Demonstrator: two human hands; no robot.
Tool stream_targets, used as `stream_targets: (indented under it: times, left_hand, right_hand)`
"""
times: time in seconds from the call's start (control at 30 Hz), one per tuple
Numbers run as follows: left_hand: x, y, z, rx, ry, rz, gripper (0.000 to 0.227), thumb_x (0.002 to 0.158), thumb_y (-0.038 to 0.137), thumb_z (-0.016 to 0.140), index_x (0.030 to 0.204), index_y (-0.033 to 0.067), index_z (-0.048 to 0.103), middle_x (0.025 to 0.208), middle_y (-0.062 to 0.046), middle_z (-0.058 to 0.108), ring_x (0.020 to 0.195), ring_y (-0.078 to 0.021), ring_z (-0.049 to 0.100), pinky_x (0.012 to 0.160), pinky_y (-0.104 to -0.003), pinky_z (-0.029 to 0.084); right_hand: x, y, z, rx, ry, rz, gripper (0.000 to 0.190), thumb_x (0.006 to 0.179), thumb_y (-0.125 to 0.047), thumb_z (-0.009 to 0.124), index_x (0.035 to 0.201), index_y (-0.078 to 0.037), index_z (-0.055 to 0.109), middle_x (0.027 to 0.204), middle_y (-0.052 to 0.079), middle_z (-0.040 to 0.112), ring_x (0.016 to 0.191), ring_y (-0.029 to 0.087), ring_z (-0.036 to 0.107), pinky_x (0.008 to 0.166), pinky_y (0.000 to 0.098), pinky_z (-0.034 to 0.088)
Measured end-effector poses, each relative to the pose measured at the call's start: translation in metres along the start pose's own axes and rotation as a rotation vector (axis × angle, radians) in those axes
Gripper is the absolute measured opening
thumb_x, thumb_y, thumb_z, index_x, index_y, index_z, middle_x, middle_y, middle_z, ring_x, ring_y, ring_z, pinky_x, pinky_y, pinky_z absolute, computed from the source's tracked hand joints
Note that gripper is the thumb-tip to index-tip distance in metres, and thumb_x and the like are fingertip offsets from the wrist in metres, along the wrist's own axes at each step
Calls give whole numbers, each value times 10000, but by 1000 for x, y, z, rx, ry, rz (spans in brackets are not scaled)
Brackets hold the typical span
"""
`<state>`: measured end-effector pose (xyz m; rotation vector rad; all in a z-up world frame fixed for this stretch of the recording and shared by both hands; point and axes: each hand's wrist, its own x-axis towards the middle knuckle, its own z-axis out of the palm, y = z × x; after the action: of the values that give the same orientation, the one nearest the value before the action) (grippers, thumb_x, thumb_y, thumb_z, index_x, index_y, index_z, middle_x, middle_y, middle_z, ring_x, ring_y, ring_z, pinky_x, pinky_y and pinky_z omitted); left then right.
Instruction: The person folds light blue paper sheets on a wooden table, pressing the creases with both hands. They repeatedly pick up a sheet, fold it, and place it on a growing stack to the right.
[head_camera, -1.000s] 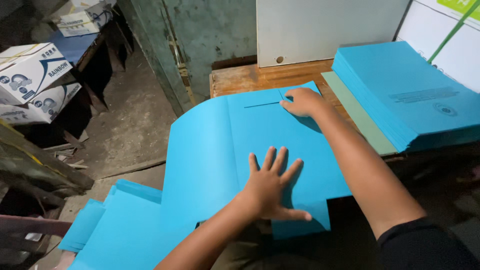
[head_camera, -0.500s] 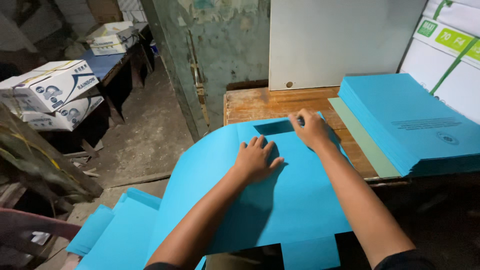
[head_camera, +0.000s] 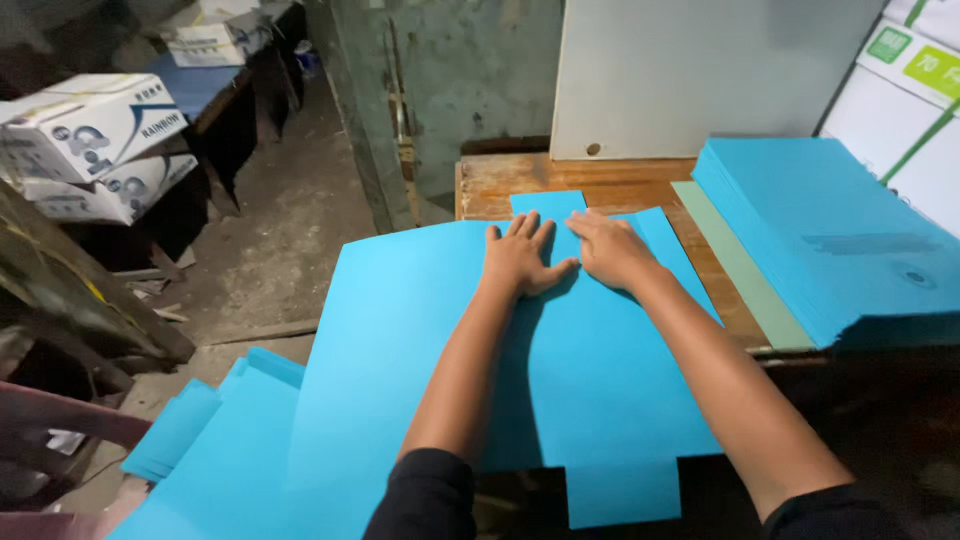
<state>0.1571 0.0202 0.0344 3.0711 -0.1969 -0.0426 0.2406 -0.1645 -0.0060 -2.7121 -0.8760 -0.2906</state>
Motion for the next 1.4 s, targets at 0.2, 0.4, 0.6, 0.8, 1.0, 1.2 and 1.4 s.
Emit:
stream_targets:
  times: [0.2, 0.4, 0.6, 0.8, 1.0, 1.2, 1.4]
  left_hand:
    - [24, -9, 28, -41, 0, -24, 889, 899, 762, 203, 1646, 279, 230, 1737, -14, 204, 1607, -201, 167, 1248, -590, 139]
    - [12, 3, 23, -77, 57, -190, 782, 971, 616, 144, 1637, 220, 247, 1725, 16, 236, 1601, -240, 128, 1215, -697, 71]
    - [-19, 14, -8, -100, 51, -234, 854, 956, 643, 231, 1646, 141, 265, 1733, -76, 220, 1608, -348, 103, 1192, -746, 78]
    - [-11, 11, 1, -110, 37, -257, 823, 944, 675, 234, 1653, 259, 264, 1746, -129, 142, 1618, -353, 56, 1198, -734, 33]
    - [-17, 14, -1, -173, 99, -298, 799, 963, 659, 286, 1636, 230, 322, 1739, -146, 177, 1619, -330, 87, 1194, -737, 40]
    - [-18, 14, -5, -165, 73, -313, 812, 960, 674, 274, 1644, 237, 286, 1742, -142, 159, 1622, -324, 69, 1194, -735, 33]
    - [-10, 9, 5, -158, 88, -294, 846, 965, 674, 276, 1647, 173, 278, 1736, -179, 154, 1620, -335, 70, 1192, -733, 14]
  right_hand:
    - [17, -9, 17, 112, -102, 136, 579, 1001, -170, 322, 1513, -358, 519, 1627, -174, 433, 1572, 236, 288, 1253, 700, 78]
    - [20, 4, 37, -179, 60, 320, 568, 974, -459, 401, 1444, -217, 610, 1595, -26, 530, 1553, 374, 321, 1166, 812, 23]
    - [16, -7, 33, -152, 59, 207, 561, 1010, -358, 385, 1536, -239, 536, 1648, 66, 454, 1575, 378, 278, 1220, 742, 89]
    - [5, -18, 15, -71, -75, 340, 616, 1010, -520, 346, 1588, -329, 441, 1717, 65, 307, 1610, 360, 149, 1213, 742, -27]
    - [-11, -21, -23, -1, -275, 394, 900, 998, -746, 243, 1679, -163, 167, 1767, 54, 51, 1632, 244, 17, 1312, 551, 19]
    - [-53, 7, -49, -49, -314, 426, 992, 1005, -802, 157, 1668, -65, 146, 1755, 126, 61, 1626, 281, 13, 1318, 535, -4]
    - [-133, -23, -80, -63, -341, 483, 974, 1029, -771, 146, 1653, -23, 140, 1744, 181, 61, 1622, 330, 22, 1293, 578, 22]
